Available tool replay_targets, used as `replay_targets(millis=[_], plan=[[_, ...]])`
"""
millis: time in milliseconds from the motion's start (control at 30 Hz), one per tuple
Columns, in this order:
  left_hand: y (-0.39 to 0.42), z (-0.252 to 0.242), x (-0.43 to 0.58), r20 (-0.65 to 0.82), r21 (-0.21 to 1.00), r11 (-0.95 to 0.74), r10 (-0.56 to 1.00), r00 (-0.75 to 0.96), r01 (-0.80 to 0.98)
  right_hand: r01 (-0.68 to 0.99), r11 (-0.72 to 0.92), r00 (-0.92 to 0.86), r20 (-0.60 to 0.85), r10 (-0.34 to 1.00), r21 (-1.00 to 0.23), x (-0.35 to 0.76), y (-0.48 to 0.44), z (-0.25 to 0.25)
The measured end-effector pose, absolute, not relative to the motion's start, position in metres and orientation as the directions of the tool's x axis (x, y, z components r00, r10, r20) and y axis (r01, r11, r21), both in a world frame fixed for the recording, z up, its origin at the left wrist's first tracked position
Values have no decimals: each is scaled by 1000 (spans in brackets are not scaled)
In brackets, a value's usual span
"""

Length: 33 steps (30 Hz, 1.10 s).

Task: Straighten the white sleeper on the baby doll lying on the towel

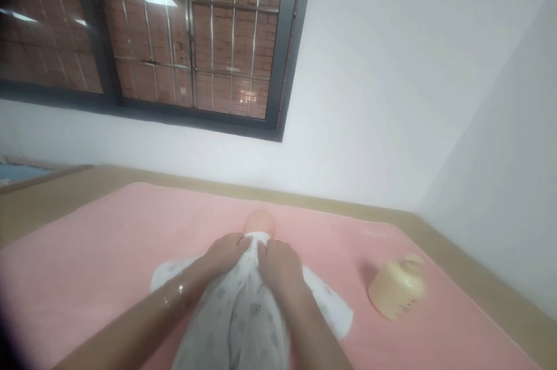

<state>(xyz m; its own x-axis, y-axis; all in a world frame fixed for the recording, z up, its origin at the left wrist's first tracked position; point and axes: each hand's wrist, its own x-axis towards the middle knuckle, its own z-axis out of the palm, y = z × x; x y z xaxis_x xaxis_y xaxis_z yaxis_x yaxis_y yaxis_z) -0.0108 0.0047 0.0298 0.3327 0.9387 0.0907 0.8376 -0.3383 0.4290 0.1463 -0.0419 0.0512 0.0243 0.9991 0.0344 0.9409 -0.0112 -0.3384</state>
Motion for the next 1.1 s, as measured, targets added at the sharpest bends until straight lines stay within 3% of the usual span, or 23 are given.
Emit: replay_targets(millis=[100, 200, 300, 400, 500, 633, 733, 833, 967, 1033, 1100], plan=[[1, 30, -5, 207, 258, -393, 915, 347, 883, 941, -29, 38, 22, 999, -337, 143, -40, 49], [-5, 27, 2, 300, 124, -469, 858, 417, 875, 899, -72, 53, -57, 997, -432, 154, -26, 39], [-2, 25, -2, 235, 229, -443, 889, 392, 867, 854, -53, 17, -73, 997, -518, 162, -20, 37], [5, 24, -8, 155, 332, -401, 916, 370, 854, 902, -1, -3, -9, 1000, -432, 155, -30, 46], [5, 23, -6, 208, 233, -400, 911, 356, 887, 941, -26, 41, 36, 999, -338, 144, -38, 51], [0, 21, 1, 314, 137, -473, 854, 414, 871, 922, -76, 69, -31, 997, -379, 147, -30, 43], [3, 21, -4, 224, 279, -430, 899, 377, 859, 902, -62, 36, -71, 997, -427, 151, -27, 40], [6, 21, -8, 170, 387, -391, 921, 352, 835, 941, -42, 51, 18, 999, -336, 145, -35, 45], [2, 22, -2, 289, 254, -430, 888, 357, 866, 960, -64, 84, 64, 994, -274, 140, -36, 45], [-1, 22, 2, 346, 190, -470, 854, 389, 862, 936, -72, 72, -11, 997, -345, 146, -29, 41], [-2, 23, 2, 315, 208, -475, 860, 401, 855, 900, -60, 27, -80, 996, -432, 152, -25, 38]])
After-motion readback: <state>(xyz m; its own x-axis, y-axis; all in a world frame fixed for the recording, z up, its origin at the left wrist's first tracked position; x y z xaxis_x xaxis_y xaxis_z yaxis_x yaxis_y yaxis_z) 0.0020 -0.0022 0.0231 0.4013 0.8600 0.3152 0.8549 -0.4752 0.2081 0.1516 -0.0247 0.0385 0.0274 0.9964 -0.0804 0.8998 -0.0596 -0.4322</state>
